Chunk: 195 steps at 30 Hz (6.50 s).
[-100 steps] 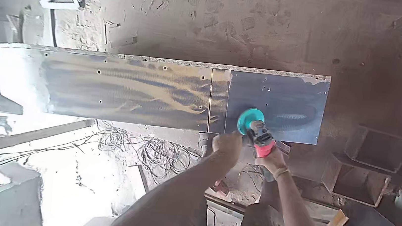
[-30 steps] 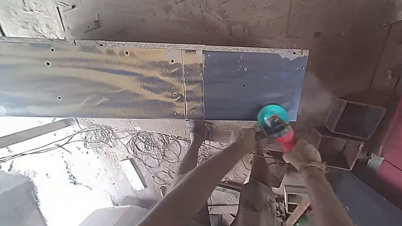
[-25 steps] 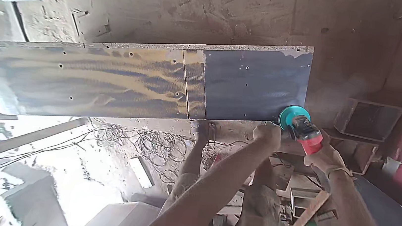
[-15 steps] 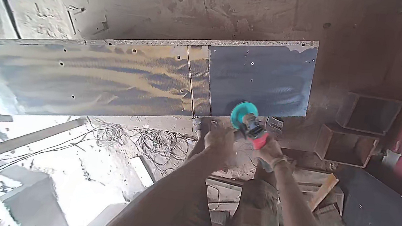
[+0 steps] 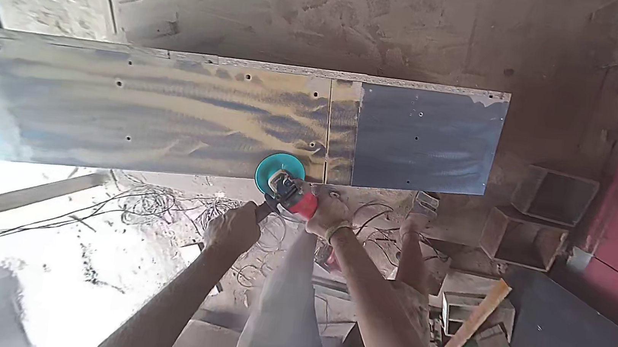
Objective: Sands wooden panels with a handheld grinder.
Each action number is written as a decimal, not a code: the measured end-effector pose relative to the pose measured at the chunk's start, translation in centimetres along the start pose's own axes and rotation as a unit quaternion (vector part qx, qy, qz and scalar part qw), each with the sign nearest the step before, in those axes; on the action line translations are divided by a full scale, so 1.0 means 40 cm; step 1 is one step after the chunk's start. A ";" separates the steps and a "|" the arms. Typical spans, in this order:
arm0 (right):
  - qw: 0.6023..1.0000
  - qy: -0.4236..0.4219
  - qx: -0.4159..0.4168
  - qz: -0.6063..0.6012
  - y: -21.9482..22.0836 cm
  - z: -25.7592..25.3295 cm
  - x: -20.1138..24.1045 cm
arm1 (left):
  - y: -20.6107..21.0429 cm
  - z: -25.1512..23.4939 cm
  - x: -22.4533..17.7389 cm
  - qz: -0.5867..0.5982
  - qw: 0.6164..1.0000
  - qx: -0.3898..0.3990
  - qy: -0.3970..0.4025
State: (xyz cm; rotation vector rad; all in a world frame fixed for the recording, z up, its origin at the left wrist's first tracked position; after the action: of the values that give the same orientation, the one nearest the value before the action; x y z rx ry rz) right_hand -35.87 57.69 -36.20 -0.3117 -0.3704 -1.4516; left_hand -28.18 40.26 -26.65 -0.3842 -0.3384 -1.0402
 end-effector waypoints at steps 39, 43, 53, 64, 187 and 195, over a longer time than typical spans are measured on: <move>0.992 0.004 -0.018 -0.127 -0.041 0.058 -0.269 | -0.067 0.184 -0.307 -0.111 0.989 -0.069 0.062; 0.999 -0.024 -0.002 -0.041 -0.070 0.014 -0.104 | -0.050 0.111 -0.128 -0.054 0.994 -0.090 0.004; 0.989 0.060 -0.089 0.101 -0.354 0.293 -0.238 | 0.006 0.050 -0.423 0.211 0.966 -0.061 0.134; 0.947 0.310 -0.069 0.053 -0.398 0.508 -0.814 | 0.120 0.206 -1.043 0.126 0.941 0.070 0.306; 0.943 0.269 -0.106 -0.165 -0.339 0.456 -1.054 | 0.033 0.241 -1.196 -0.065 0.966 -0.034 0.247; 0.942 0.243 -0.144 -0.183 -0.575 0.421 -1.159 | -0.219 0.286 -1.380 -0.107 0.961 -0.099 0.233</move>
State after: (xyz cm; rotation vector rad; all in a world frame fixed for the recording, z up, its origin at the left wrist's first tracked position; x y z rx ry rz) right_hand -63.44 104.36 -41.19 -0.1089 0.2017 -1.8913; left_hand -62.63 83.77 -39.89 -0.2736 0.1530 -1.3444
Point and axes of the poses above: each hand's wrist, its own z-axis away from the middle knuckle, its own y-axis out of the palm, x = y × z, the point moved 6 cm from there along -z, towards the middle knuckle, and after that the axes turned 10 degrees about x, right-handed, at the moved point
